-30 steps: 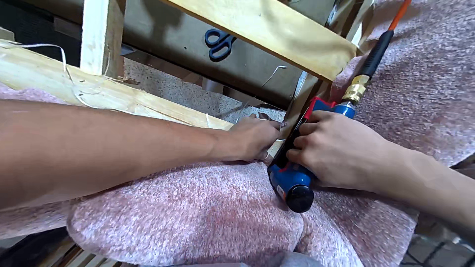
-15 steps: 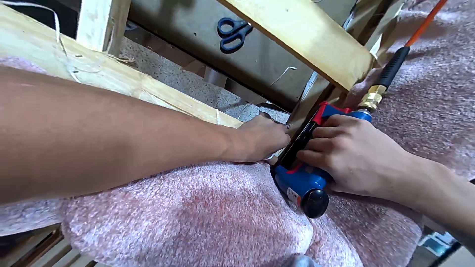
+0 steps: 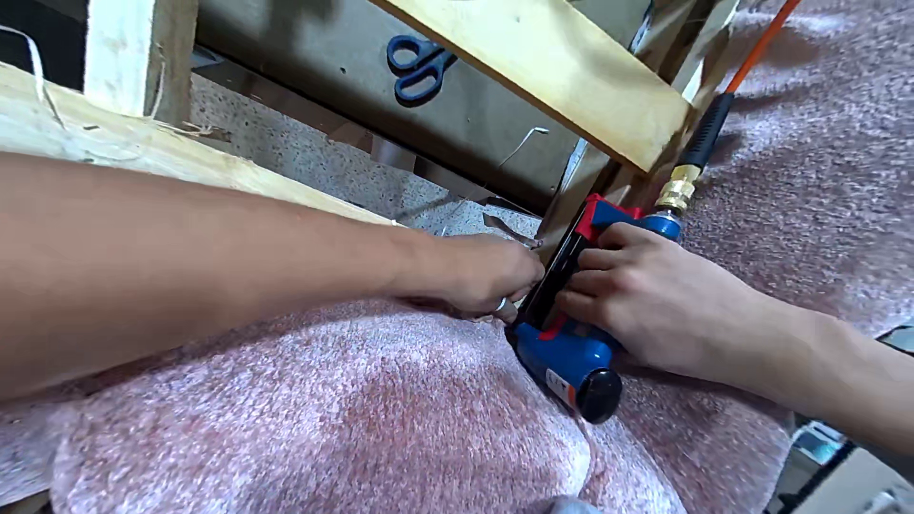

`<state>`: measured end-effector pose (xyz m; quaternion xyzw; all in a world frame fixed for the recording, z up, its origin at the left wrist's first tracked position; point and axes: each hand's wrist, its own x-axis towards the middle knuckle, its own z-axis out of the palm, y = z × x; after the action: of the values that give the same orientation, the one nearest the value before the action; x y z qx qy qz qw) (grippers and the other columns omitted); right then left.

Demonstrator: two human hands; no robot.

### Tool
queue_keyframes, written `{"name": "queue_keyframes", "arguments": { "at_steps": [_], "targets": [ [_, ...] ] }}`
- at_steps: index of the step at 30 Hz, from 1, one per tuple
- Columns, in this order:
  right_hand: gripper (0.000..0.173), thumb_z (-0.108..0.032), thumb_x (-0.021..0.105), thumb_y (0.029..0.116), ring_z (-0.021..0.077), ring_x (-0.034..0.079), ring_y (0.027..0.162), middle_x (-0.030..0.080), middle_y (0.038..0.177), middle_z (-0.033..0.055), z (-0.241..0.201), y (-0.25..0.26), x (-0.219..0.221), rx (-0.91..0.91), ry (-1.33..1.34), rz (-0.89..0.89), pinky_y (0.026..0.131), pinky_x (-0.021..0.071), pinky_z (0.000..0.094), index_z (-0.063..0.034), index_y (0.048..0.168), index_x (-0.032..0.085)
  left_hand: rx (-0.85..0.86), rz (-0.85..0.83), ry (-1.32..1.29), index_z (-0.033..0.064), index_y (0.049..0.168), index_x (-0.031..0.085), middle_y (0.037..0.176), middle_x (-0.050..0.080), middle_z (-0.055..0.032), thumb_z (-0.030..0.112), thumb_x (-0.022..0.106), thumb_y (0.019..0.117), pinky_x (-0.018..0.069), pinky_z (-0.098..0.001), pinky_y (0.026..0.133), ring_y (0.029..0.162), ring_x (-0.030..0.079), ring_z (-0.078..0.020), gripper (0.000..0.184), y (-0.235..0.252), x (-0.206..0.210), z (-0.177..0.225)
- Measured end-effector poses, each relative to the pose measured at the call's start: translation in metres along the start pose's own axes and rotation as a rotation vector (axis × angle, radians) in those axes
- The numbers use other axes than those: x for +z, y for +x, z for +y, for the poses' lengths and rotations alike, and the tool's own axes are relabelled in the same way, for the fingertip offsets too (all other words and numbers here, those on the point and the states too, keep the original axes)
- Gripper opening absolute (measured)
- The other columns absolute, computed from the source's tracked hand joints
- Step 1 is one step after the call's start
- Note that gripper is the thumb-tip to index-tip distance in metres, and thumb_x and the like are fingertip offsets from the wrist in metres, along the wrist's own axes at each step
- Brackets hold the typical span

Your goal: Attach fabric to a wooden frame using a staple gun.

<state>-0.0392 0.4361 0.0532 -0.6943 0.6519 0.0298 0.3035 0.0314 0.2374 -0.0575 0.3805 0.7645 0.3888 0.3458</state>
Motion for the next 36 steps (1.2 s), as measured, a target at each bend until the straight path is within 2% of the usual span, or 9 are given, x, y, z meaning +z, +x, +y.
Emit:
{"name": "queue_keyframes", "arguments": {
  "at_steps": [2, 5, 9, 13, 16, 19, 23, 30, 36],
  "targets": [
    [0.013, -0.026, 0.065, 0.087, 0.0233, 0.066, 0.078, 0.064, 0.072, 0.0002, 0.005, -0.005, -0.008, -0.052, -0.002, 0.002, 0.075, 0.0483, 0.0467, -0.0159, 0.082, 0.071, 0.093, 0.03, -0.059, 0.0159, 0.103, 0.074, 0.126, 0.065, -0.0014, 0.036, 0.081, 0.0888, 0.0581, -0.0381, 0.088, 0.103, 0.066, -0.0148, 0.026, -0.01, -0.004, -0.007],
    [0.014, -0.024, 0.063, 0.087, 0.025, 0.065, 0.075, 0.063, 0.07, 0.0015, 0.007, -0.014, -0.024, -0.074, -0.014, 0.01, 0.074, 0.0484, 0.0475, -0.0141, 0.081, 0.071, 0.056, -0.036, 0.112, 0.0275, 0.108, 0.077, 0.15, 0.055, -0.0006, 0.051, 0.072, 0.0919, 0.0445, -0.058, 0.107, 0.135, 0.053, -0.0265, 0.029, -0.018, 0.001, 0.0],
    [0.016, -0.022, 0.061, 0.0899, 0.0263, 0.065, 0.075, 0.064, 0.071, 0.003, 0.009, -0.02, -0.025, -0.041, -0.051, 0.021, 0.072, 0.0479, 0.0476, -0.0122, 0.081, 0.071, -0.082, -0.141, 0.214, 0.0225, 0.091, 0.078, 0.151, 0.053, 0.0015, 0.051, 0.079, 0.0858, 0.0298, -0.0748, 0.111, 0.14, 0.047, -0.0317, 0.029, -0.005, -0.003, 0.021],
    [0.021, -0.015, 0.054, 0.095, 0.0293, 0.065, 0.077, 0.063, 0.072, 0.0068, 0.007, -0.012, -0.02, -0.017, -0.107, 0.021, 0.074, 0.0478, 0.0493, -0.0079, 0.081, 0.067, -0.291, -0.231, 0.19, 0.0157, 0.095, 0.077, 0.15, 0.055, 0.0, 0.041, 0.084, 0.0834, 0.0234, -0.0797, 0.11, 0.142, 0.045, -0.0341, 0.028, 0.0, -0.018, 0.048],
    [0.023, -0.015, 0.052, 0.0959, 0.0299, 0.066, 0.078, 0.063, 0.072, 0.0072, 0.008, -0.008, -0.018, -0.021, -0.1, 0.055, 0.074, 0.0478, 0.0498, -0.0075, 0.08, 0.067, -0.279, -0.256, 0.173, 0.0155, 0.094, 0.075, 0.153, 0.049, -0.0063, 0.028, 0.084, 0.0823, 0.0306, -0.0767, 0.108, 0.142, 0.042, -0.0396, 0.019, -0.002, -0.016, 0.053],
    [0.027, -0.028, 0.055, 0.0956, 0.0277, 0.067, 0.08, 0.064, 0.072, 0.0038, 0.009, -0.009, -0.019, -0.052, -0.019, 0.139, 0.076, 0.0488, 0.0495, -0.0115, 0.082, 0.071, -0.172, -0.16, 0.156, 0.0145, 0.088, 0.074, 0.149, 0.053, -0.0052, 0.027, 0.082, 0.0819, 0.0424, -0.065, 0.104, 0.139, 0.046, -0.0344, 0.017, -0.008, -0.007, 0.035],
    [0.027, -0.033, 0.055, 0.0967, 0.0244, 0.068, 0.081, 0.065, 0.073, 0.0004, 0.006, -0.004, -0.016, -0.086, 0.056, 0.208, 0.079, 0.0522, 0.0479, -0.0152, 0.086, 0.072, -0.103, -0.004, 0.052, 0.0158, 0.082, 0.071, 0.121, 0.068, -0.0001, 0.024, 0.076, 0.0854, 0.0565, -0.0501, 0.088, 0.12, 0.061, -0.0241, 0.01, -0.013, 0.001, 0.013],
    [0.029, -0.03, 0.051, 0.0982, 0.0257, 0.068, 0.079, 0.066, 0.074, 0.0023, 0.004, 0.009, -0.009, -0.105, 0.005, 0.148, 0.071, 0.0514, 0.0459, -0.014, 0.085, 0.071, -0.126, -0.035, -0.018, 0.0168, 0.078, 0.069, 0.115, 0.068, 0.0007, 0.023, 0.08, 0.0817, 0.0572, -0.0474, 0.081, 0.107, 0.065, -0.0205, 0.013, -0.008, -0.004, 0.005],
    [0.019, -0.028, 0.058, 0.0895, 0.0246, 0.065, 0.074, 0.063, 0.07, 0.001, 0.01, 0.007, -0.019, -0.091, -0.01, 0.113, 0.066, 0.0471, 0.0449, -0.0149, 0.083, 0.071, -0.157, -0.081, -0.049, 0.0151, 0.077, 0.069, 0.111, 0.068, -0.001, 0.022, 0.08, 0.0834, 0.0577, -0.044, 0.073, 0.092, 0.066, -0.0187, 0.014, -0.002, -0.01, 0.004]
  ]
}}
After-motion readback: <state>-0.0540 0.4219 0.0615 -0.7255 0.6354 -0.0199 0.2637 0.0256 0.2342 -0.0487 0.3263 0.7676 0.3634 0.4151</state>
